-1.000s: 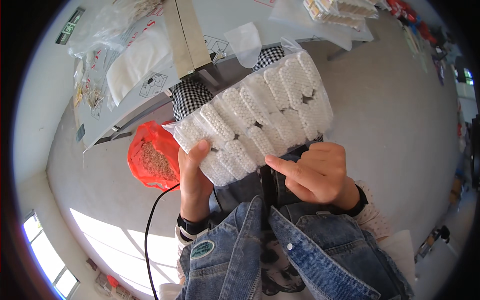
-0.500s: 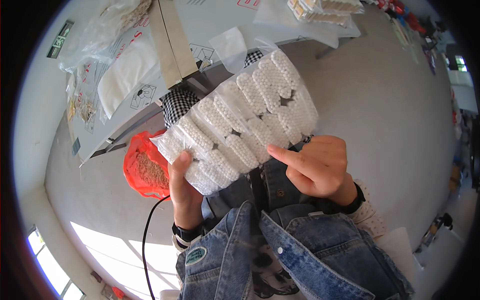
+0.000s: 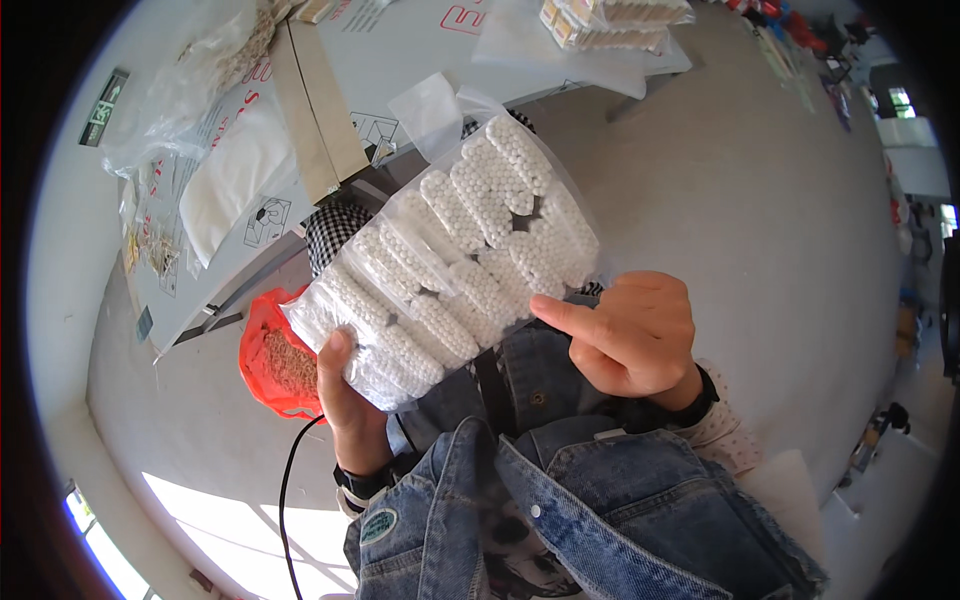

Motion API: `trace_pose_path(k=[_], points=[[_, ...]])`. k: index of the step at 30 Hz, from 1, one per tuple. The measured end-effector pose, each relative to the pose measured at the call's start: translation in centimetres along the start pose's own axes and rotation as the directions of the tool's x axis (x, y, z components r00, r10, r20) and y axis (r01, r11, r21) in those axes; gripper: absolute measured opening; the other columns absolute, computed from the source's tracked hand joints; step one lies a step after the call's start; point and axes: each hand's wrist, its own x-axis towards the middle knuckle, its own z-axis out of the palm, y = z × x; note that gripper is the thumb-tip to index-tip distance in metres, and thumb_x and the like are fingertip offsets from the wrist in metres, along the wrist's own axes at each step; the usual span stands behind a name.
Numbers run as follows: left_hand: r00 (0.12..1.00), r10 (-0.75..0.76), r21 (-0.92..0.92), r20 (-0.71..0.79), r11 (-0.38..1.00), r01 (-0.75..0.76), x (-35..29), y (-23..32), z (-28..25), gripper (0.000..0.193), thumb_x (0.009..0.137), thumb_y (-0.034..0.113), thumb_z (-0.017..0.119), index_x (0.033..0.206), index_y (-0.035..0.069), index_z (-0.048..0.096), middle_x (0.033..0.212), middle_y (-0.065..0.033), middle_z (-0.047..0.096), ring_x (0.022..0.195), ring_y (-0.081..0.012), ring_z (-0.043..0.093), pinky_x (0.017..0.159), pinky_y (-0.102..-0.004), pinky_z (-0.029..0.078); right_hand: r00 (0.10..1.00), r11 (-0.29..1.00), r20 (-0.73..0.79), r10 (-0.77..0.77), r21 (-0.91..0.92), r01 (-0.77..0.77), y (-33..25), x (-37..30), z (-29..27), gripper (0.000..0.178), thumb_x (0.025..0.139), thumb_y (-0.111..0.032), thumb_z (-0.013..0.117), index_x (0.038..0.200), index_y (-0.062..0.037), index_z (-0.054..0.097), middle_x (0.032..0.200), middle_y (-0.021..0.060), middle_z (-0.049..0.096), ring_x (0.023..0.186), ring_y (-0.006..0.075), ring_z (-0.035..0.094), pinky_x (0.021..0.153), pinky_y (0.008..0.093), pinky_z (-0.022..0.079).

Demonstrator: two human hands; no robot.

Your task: The person packs cotton swabs by hand, placing small bundles into a plastic bag, pressing the air out, and then inserting that bag into a larger plastic bag. They repeat this process by picking up more bundles and placing them into another small bag.

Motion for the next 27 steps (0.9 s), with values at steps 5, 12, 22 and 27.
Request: trace_pose_path(k=[5, 12, 22, 27], points=[[0.999, 0.024, 0.0, -0.03, 1.0, -0.024, 0.2, -0.1, -0.4, 0.074, 0.089, 0.039, 0.059, 0.145, -0.001, 0.033, 0.14, -0.0206, 0.048, 0.126, -0.0345, 0.051, 0.108, -0.045, 0.04, 0.998, 0.998, -0.053, 0.023, -0.051, -0.025, 0.4, 0.0, -0.1, 0.045, 0.061, 0.002, 0.067, 0.105, -0.005, 0.075, 0.05, -0.0037, 0.044, 0.039, 0.0114, 0.038, 0.042, 0.0265, 0.028], [0.999, 0.017, 0.025, -0.034, 1.0, -0.016, 0.2, 0.1, -0.7, 0.073, 0.09, 0.041, 0.057, 0.144, -0.002, 0.035, 0.138, -0.0206, 0.05, 0.124, -0.034, 0.052, 0.106, -0.0447, 0.042, 0.94, 0.964, -0.234, 0.246, 0.158, -0.213, 0.4, -0.5, -0.6, 0.049, 0.069, -0.004, 0.074, 0.118, -0.0033, 0.069, 0.073, 0.0041, 0.065, 0.061, 0.0122, 0.06, 0.053, 0.0252, 0.043], [0.997, -0.071, 0.142, 0.032, 0.988, 0.065, -0.1, 0.9, 0.1, 0.075, 0.088, 0.042, 0.061, 0.143, -0.004, 0.036, 0.133, -0.0209, 0.055, 0.116, -0.0323, 0.059, 0.1, -0.0429, 0.048, 0.533, -0.046, 0.563, 0.631, 0.713, -0.699, 1.9, 1.1, -0.2, 0.094, 0.074, -0.034, 0.081, 0.145, 0.0055, 0.034, 0.137, 0.0143, 0.052, 0.127, 0.0234, 0.051, 0.109, 0.0349, 0.036], [0.995, -0.085, 0.192, 0.053, 0.979, 0.074, -0.2, 0.8, -1.3, 0.082, 0.085, 0.046, 0.066, 0.143, -0.004, 0.036, 0.133, -0.0207, 0.055, 0.116, -0.0323, 0.059, 0.1, -0.0431, 0.049, 0.518, -0.118, 0.564, 0.644, 0.741, -0.661, 1.7, 1.3, -0.5, 0.08, 0.08, -0.018, 0.076, 0.145, 0.005, 0.035, 0.134, 0.0124, 0.053, 0.125, 0.0202, 0.051, 0.108, 0.0333, 0.037]])
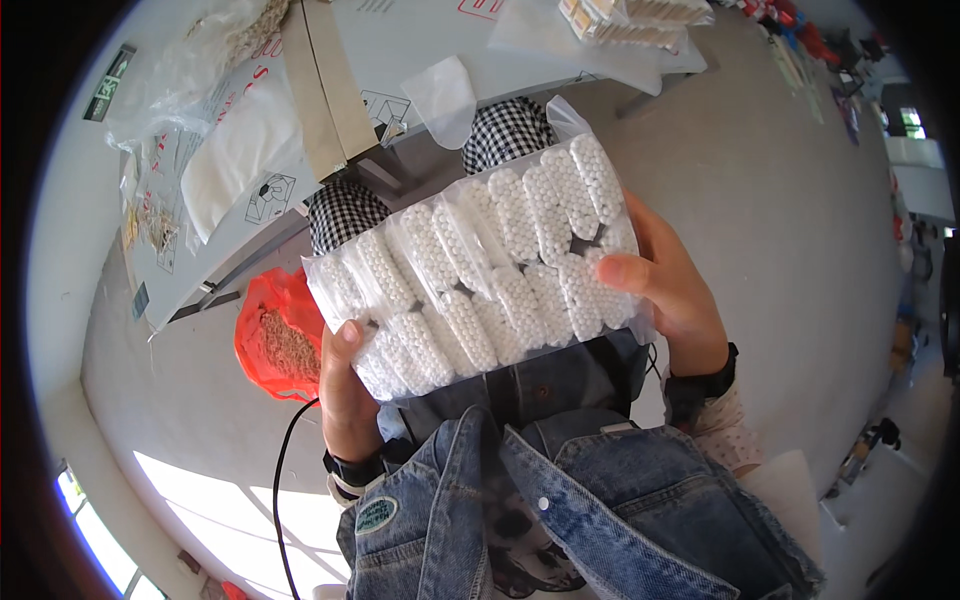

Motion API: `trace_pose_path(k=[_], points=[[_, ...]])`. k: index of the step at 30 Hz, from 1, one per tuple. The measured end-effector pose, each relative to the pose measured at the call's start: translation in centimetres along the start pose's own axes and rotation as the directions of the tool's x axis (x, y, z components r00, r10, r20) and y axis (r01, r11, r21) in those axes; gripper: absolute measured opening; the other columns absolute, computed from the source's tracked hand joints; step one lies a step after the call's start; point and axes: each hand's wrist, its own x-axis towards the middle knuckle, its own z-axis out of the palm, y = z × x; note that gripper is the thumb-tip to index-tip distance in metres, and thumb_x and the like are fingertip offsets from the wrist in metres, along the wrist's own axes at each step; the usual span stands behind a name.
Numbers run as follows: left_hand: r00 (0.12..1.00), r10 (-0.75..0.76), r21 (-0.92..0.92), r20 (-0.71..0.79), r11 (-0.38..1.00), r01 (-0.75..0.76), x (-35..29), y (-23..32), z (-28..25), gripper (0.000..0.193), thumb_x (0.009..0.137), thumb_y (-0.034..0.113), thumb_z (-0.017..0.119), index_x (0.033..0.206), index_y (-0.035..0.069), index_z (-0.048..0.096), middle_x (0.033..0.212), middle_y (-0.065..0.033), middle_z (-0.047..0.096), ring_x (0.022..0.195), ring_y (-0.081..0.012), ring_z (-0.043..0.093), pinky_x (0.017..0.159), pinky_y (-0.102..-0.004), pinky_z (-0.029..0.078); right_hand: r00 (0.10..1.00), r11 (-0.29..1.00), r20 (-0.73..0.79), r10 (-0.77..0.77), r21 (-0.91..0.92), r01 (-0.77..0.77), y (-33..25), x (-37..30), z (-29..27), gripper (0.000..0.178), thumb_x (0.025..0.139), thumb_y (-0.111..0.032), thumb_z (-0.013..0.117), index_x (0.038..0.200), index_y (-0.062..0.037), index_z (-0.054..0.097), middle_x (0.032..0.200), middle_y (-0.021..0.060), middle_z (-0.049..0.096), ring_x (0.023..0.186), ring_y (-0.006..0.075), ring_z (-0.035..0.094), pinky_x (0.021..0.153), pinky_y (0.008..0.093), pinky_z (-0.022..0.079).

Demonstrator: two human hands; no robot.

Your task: The person packs cotton swabs by hand, placing small bundles into a plastic bag, pressing the air out, and then inserting that bag into a larger plastic bag. They repeat this process by picking up more bundles and placing them into another small bag.

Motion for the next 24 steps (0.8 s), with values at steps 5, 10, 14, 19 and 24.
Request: trace_pose_path(k=[5, 10, 14, 19, 24], points=[[0.999, 0.024, 0.013, 0.027, 1.0, -0.024, 0.2, -0.1, -0.2, 0.084, 0.084, 0.046, 0.068, 0.143, -0.004, 0.036, 0.134, -0.0204, 0.054, 0.119, -0.0324, 0.058, 0.101, -0.0434, 0.048, 0.999, 0.999, -0.016, -0.035, -0.032, 0.035, -0.1, -0.1, 0.4, 0.081, 0.079, -0.019, 0.076, 0.145, 0.0048, 0.035, 0.135, 0.0127, 0.053, 0.124, 0.0203, 0.052, 0.107, 0.0328, 0.037], [0.999, 0.018, -0.044, 0.034, 0.999, -0.017, 0.1, 0.3, 0.3, 0.092, 0.084, 0.052, 0.066, 0.146, -0.005, 0.03, 0.138, -0.0212, 0.05, 0.124, -0.0313, 0.055, 0.105, -0.0426, 0.043, 0.999, 0.999, -0.024, -0.046, -0.017, 0.045, 0.1, -0.1, 0.0, 0.081, 0.078, -0.022, 0.073, 0.145, 0.005, 0.036, 0.135, 0.0134, 0.054, 0.124, 0.0216, 0.053, 0.107, 0.033, 0.038], [0.996, 0.047, 0.02, 0.072, 0.999, -0.049, 0.0, 0.6, 1.2, 0.099, 0.083, 0.061, 0.063, 0.147, -0.007, 0.028, 0.142, -0.0227, 0.046, 0.13, -0.032, 0.049, 0.109, -0.0431, 0.038, 0.995, 0.998, -0.067, -0.068, -0.008, 0.068, 0.7, 0.0, -0.4, 0.078, 0.079, -0.023, 0.069, 0.144, 0.0053, 0.038, 0.133, 0.0142, 0.056, 0.123, 0.0227, 0.054, 0.105, 0.0332, 0.04], [0.997, 0.044, 0.132, 0.064, 0.99, -0.053, -0.3, 0.8, 1.6, 0.103, 0.082, 0.064, 0.062, 0.147, -0.009, 0.026, 0.144, -0.0245, 0.042, 0.134, -0.0332, 0.044, 0.111, -0.0421, 0.034, 0.996, 0.999, -0.074, -0.05, -0.011, 0.05, 1.4, 0.3, -1.2, 0.074, 0.08, -0.024, 0.068, 0.142, 0.0057, 0.04, 0.131, 0.0151, 0.057, 0.12, 0.0226, 0.057, 0.102, 0.0333, 0.044], [0.995, 0.034, 0.137, 0.093, 0.989, -0.047, 0.0, 1.2, 2.2, 0.099, 0.085, 0.062, 0.059, 0.147, -0.008, 0.027, 0.144, -0.0232, 0.043, 0.134, -0.0316, 0.043, 0.111, -0.0416, 0.033, 0.997, 1.0, -0.069, -0.024, 0.011, 0.025, 1.8, 0.7, -1.6, 0.068, 0.083, -0.024, 0.065, 0.139, 0.0071, 0.041, 0.129, 0.0164, 0.058, 0.116, 0.0228, 0.059, 0.099, 0.0338, 0.046]])
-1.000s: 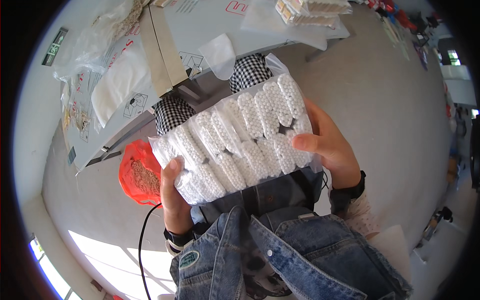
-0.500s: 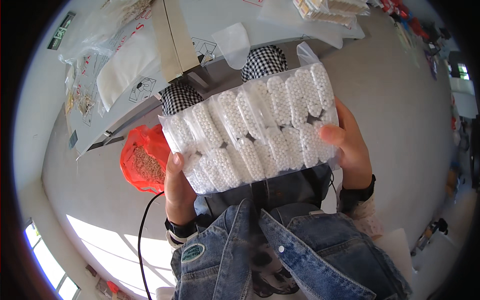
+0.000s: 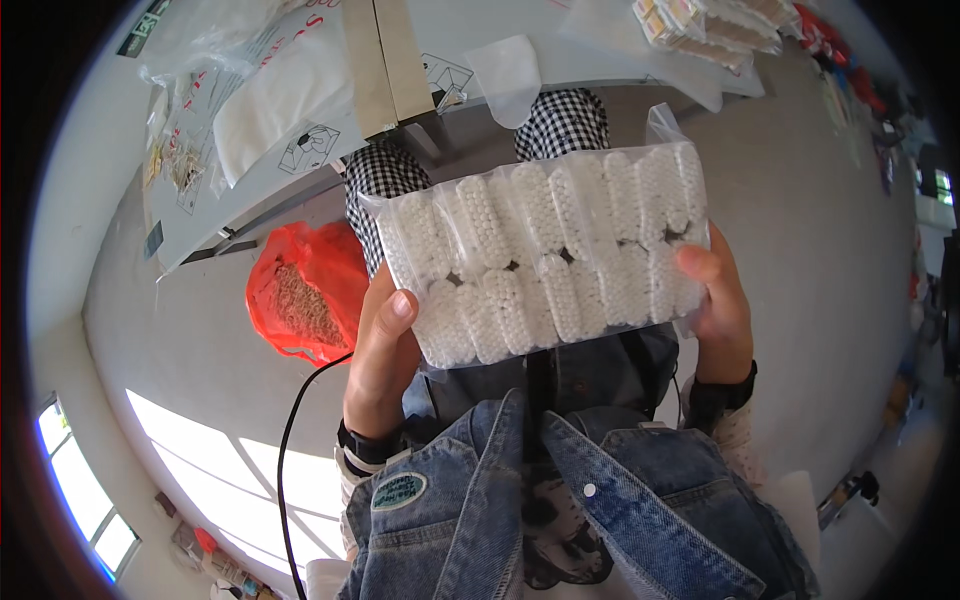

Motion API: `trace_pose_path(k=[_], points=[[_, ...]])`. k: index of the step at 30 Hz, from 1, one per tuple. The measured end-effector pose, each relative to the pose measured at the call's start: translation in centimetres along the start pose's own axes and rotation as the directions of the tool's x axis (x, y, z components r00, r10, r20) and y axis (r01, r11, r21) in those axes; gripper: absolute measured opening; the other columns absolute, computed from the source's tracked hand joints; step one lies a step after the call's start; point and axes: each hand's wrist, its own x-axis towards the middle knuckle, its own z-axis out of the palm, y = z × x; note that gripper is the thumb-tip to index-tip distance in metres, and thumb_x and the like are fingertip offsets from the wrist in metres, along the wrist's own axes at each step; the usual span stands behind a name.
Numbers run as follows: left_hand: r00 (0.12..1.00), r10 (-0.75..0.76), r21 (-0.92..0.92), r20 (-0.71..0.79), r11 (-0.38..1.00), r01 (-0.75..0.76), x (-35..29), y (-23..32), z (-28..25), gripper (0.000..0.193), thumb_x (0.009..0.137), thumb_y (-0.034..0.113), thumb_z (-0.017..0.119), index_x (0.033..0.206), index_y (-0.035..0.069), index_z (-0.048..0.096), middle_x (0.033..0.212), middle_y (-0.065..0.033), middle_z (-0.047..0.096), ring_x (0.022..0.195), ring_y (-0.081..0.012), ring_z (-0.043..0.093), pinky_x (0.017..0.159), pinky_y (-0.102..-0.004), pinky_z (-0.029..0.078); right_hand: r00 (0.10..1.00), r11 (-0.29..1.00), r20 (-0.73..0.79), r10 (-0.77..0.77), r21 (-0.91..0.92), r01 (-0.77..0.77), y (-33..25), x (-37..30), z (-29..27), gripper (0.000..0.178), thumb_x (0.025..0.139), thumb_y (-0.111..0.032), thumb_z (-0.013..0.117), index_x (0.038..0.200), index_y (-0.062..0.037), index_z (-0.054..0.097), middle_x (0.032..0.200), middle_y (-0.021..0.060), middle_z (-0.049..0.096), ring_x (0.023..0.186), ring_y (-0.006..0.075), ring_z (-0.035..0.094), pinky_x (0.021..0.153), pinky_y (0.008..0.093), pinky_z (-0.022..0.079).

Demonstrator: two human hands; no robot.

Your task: The person packs cotton swabs by hand, placing small bundles into a plastic bag, pressing the air out, and then inserting that bag into a larger plastic bag. They repeat this process by picking up more bundles and placing them into another small bag.

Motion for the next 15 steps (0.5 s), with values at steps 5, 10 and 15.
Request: trace_pose_path(k=[5, 10, 15], points=[[1.0, -0.013, -0.06, -0.002, 0.998, 0.013, 0.4, 0.2, 0.0, 0.093, 0.088, 0.059, 0.056, 0.146, -0.008, 0.029, 0.144, -0.0217, 0.044, 0.134, -0.0301, 0.043, 0.111, -0.0407, 0.032, 1.0, 0.999, -0.001, 0.031, 0.011, -0.031, 0.1, 0.5, -0.5, 0.068, 0.083, -0.022, 0.064, 0.139, 0.0076, 0.04, 0.129, 0.0168, 0.058, 0.116, 0.0236, 0.059, 0.099, 0.0343, 0.046], [1.0, -0.019, -0.045, 0.008, 0.999, 0.019, 1.2, 0.2, -0.1, 0.091, 0.089, 0.059, 0.055, 0.146, -0.007, 0.03, 0.145, -0.0211, 0.043, 0.135, -0.03, 0.042, 0.112, -0.0405, 0.03, 0.998, 0.998, -0.019, 0.059, 0.02, -0.058, 0.6, 1.0, -1.2, 0.067, 0.083, -0.021, 0.063, 0.139, 0.0075, 0.041, 0.129, 0.0168, 0.058, 0.115, 0.0237, 0.059, 0.099, 0.0347, 0.047], [0.999, -0.043, -0.053, 0.001, 0.998, 0.043, 2.1, 0.3, -0.6, 0.091, 0.088, 0.059, 0.056, 0.146, -0.007, 0.03, 0.144, -0.0206, 0.043, 0.134, -0.0292, 0.043, 0.111, -0.0397, 0.03, 0.994, 0.997, -0.076, 0.077, 0.038, -0.074, 0.7, 1.9, -1.4, 0.067, 0.081, -0.02, 0.064, 0.138, 0.0067, 0.041, 0.128, 0.0159, 0.059, 0.114, 0.0235, 0.06, 0.098, 0.0352, 0.047]])
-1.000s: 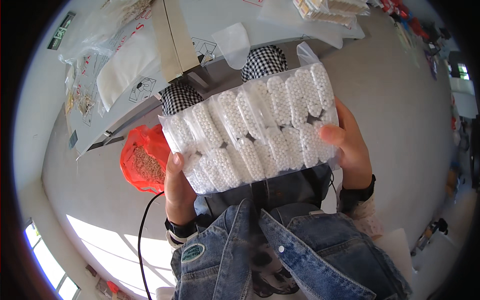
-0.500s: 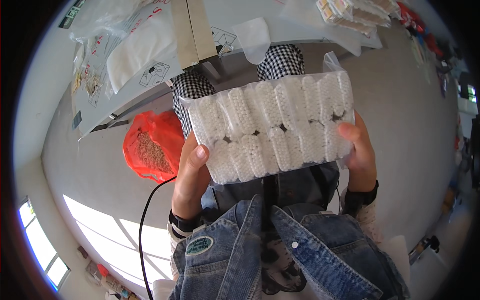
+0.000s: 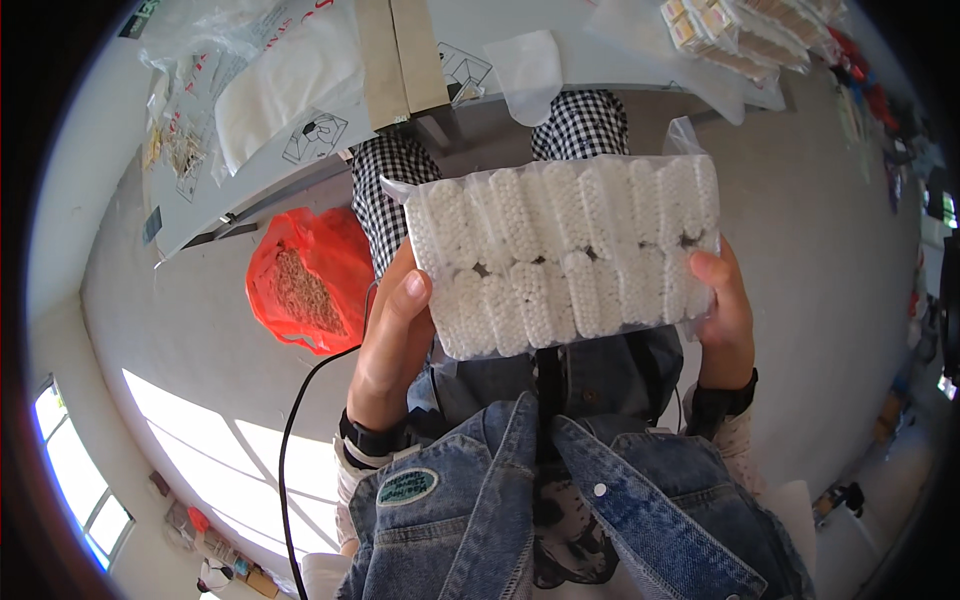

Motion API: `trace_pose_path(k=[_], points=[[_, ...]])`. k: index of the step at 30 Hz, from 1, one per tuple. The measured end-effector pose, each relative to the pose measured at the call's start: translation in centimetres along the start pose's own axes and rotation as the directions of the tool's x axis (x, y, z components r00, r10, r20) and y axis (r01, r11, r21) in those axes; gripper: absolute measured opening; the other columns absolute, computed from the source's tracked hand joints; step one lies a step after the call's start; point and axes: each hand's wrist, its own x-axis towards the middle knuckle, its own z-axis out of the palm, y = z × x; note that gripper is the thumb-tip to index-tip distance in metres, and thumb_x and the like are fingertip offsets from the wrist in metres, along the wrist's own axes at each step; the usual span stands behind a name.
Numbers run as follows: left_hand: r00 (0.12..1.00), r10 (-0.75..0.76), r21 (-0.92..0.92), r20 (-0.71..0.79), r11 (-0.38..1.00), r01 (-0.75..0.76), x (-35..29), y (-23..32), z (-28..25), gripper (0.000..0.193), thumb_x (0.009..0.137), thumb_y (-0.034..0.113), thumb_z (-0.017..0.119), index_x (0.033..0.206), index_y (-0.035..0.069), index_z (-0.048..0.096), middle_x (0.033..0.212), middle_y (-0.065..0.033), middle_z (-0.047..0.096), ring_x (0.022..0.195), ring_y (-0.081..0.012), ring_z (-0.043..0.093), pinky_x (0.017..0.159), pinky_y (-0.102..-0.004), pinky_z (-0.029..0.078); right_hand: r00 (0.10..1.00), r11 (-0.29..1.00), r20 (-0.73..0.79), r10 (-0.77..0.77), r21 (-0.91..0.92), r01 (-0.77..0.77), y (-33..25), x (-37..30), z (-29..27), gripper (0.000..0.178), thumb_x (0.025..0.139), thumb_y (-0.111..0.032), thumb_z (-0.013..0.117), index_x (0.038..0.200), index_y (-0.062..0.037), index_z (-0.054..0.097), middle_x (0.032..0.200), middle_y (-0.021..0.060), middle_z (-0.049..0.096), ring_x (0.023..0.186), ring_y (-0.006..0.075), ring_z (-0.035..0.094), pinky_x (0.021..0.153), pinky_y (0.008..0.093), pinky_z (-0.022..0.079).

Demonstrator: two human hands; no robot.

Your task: The person packs cotton swabs by hand, placing small bundles into a plastic bag, pressing the air out, and then inserting that bag into a larger plastic bag. They repeat this process by picking up more bundles and placing them into another small bag.

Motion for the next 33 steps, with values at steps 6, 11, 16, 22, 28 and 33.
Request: trace_pose_path(k=[6, 11, 16, 22, 28, 33], points=[[0.997, -0.072, 0.102, 0.007, 0.992, 0.07, 1.8, 1.0, 0.3, 0.094, 0.078, 0.035, 0.078, 0.147, -0.004, 0.028, 0.137, -0.0153, 0.049, 0.128, -0.0233, 0.047, 0.109, -0.0359, 0.033, 1.0, 0.999, -0.006, -0.025, -0.048, 0.024, -0.4, 1.2, 0.6, 0.068, 0.081, -0.02, 0.066, 0.139, 0.0052, 0.042, 0.127, 0.0153, 0.059, 0.114, 0.0232, 0.061, 0.098, 0.0351, 0.048], [0.984, -0.142, 0.163, 0.106, 0.979, 0.124, 3.2, 1.1, -1.2, 0.106, 0.066, 0.011, 0.089, 0.149, -0.001, 0.024, 0.136, -0.0114, 0.049, 0.128, -0.0196, 0.045, 0.111, -0.0349, 0.032, 0.999, 0.993, -0.004, -0.045, -0.11, 0.044, -1.2, 2.6, 0.7, 0.068, 0.081, -0.02, 0.067, 0.139, 0.0045, 0.043, 0.128, 0.0144, 0.059, 0.114, 0.0226, 0.06, 0.098, 0.035, 0.047], [0.983, -0.027, 0.146, 0.18, 0.989, 0.0, 4.5, 1.8, -2.3, 0.103, 0.066, 0.011, 0.088, 0.148, 0.0, 0.027, 0.142, -0.0094, 0.045, 0.135, -0.0202, 0.04, 0.113, -0.0355, 0.029, 0.999, 0.984, 0.029, -0.026, -0.176, 0.031, -2.7, 4.0, 1.1, 0.068, 0.081, -0.021, 0.068, 0.139, 0.0042, 0.043, 0.128, 0.0132, 0.059, 0.116, 0.0212, 0.059, 0.099, 0.0336, 0.045], [0.985, -0.008, 0.173, 0.17, 0.985, -0.022, 7.9, 4.7, -2.5, 0.098, 0.067, 0.011, 0.087, 0.147, 0.0, 0.031, 0.143, -0.0097, 0.045, 0.136, -0.0215, 0.04, 0.115, -0.0375, 0.026, 0.995, 0.952, 0.105, -0.001, -0.305, 0.033, -3.6, 8.0, 0.8, 0.067, 0.081, -0.025, 0.068, 0.137, 0.0038, 0.046, 0.126, 0.0109, 0.059, 0.116, 0.0182, 0.056, 0.101, 0.0324, 0.041], [0.957, 0.123, 0.215, 0.263, 0.959, -0.183, 8.6, 5.8, -2.5, 0.102, 0.067, 0.01, 0.086, 0.149, -0.001, 0.028, 0.145, -0.0105, 0.044, 0.136, -0.0218, 0.04, 0.115, -0.037, 0.027, 0.99, 0.97, 0.143, -0.001, -0.241, 0.036, -3.4, 9.8, -0.3, 0.066, 0.079, -0.024, 0.068, 0.134, 0.0058, 0.048, 0.126, 0.0112, 0.06, 0.114, 0.0181, 0.059, 0.1, 0.0335, 0.044], [0.995, 0.013, 0.258, 0.103, 0.965, -0.04, 8.2, 5.5, -3.4, 0.087, 0.076, 0.021, 0.081, 0.145, -0.002, 0.034, 0.135, -0.013, 0.054, 0.125, -0.0214, 0.051, 0.108, -0.036, 0.037, 0.977, 0.978, 0.201, 0.071, -0.205, -0.029, -4.2, 9.2, -0.1, 0.064, 0.088, -0.034, 0.071, 0.134, 0.0038, 0.048, 0.123, 0.0083, 0.06, 0.111, 0.0141, 0.057, 0.095, 0.0291, 0.045]])
